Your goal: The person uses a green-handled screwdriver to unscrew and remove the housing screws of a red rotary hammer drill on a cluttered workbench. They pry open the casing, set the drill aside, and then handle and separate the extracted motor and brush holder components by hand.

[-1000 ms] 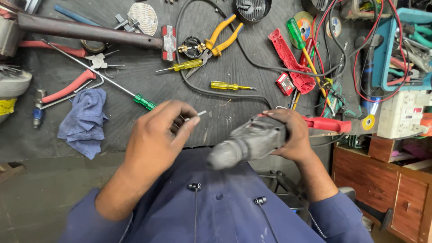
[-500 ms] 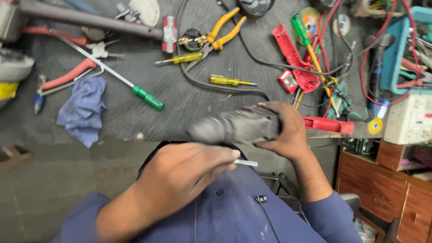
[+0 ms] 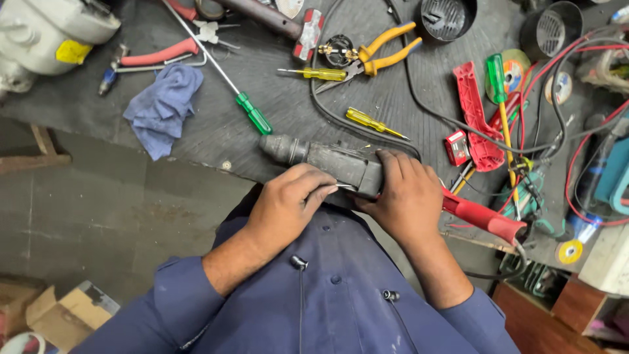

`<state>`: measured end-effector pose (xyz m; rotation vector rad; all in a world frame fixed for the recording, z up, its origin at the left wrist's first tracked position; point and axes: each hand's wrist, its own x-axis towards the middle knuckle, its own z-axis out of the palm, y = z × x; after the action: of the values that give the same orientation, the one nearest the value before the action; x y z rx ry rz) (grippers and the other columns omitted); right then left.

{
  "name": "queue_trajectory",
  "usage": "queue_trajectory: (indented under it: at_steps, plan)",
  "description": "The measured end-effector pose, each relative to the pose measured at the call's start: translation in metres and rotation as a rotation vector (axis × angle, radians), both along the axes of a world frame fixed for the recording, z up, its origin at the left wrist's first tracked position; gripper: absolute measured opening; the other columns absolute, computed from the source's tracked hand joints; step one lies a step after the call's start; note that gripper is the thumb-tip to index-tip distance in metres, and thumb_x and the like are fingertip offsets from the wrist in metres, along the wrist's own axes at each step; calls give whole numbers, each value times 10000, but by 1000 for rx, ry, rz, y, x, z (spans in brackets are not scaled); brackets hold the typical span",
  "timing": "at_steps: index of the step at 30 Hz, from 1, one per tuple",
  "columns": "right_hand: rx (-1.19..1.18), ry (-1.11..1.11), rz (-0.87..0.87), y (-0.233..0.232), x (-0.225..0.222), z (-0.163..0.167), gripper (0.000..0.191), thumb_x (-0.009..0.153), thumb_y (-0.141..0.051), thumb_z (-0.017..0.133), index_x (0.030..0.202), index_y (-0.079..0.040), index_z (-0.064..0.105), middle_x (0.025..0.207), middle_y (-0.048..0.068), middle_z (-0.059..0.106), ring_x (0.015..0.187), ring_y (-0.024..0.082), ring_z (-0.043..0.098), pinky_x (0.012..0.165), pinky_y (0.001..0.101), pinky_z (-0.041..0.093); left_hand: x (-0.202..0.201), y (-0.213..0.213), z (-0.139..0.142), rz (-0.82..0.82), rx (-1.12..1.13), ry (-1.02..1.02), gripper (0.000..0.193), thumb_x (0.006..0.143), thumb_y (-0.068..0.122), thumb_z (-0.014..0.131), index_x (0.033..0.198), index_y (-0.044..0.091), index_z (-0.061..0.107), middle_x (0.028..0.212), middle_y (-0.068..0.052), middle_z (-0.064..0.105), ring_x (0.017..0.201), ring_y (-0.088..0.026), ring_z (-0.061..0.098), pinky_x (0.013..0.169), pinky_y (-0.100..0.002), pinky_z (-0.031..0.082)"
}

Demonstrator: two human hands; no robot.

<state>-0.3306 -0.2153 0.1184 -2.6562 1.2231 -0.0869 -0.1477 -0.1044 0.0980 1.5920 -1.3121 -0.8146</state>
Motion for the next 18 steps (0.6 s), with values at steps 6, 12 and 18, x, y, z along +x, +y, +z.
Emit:
queue_trajectory:
  at_steps: [6,12,18]
  plan:
    - [-20,-36,45,-2,-3,-6,850,490,-378,950,1206,-30,653,1070,109,690,972,308,663,793,439,488,-20,1,-2,126,8,50,137,931,120,753,1039,36,739,978,-106,732,880,-271,741,759,-345,580]
    - [-54,-47,73,-3,-3,-8,826,524,-387,937,1208,-22,651,1071,108,691,952,305,662,776,439,491,-37,-3,-1,350,131,204,197,878,144,791,1012,10,734,891,-89,777,776,-143,777,694,-286,613]
    - [-44,-58,103,-8,-2,-8,814,551,-424,942,1187,-9,647,1031,121,684,940,314,665,770,442,504,-45,-3,-7,440,124,241,152,888,131,794,962,3,755,843,-82,787,740,-118,758,674,-264,590]
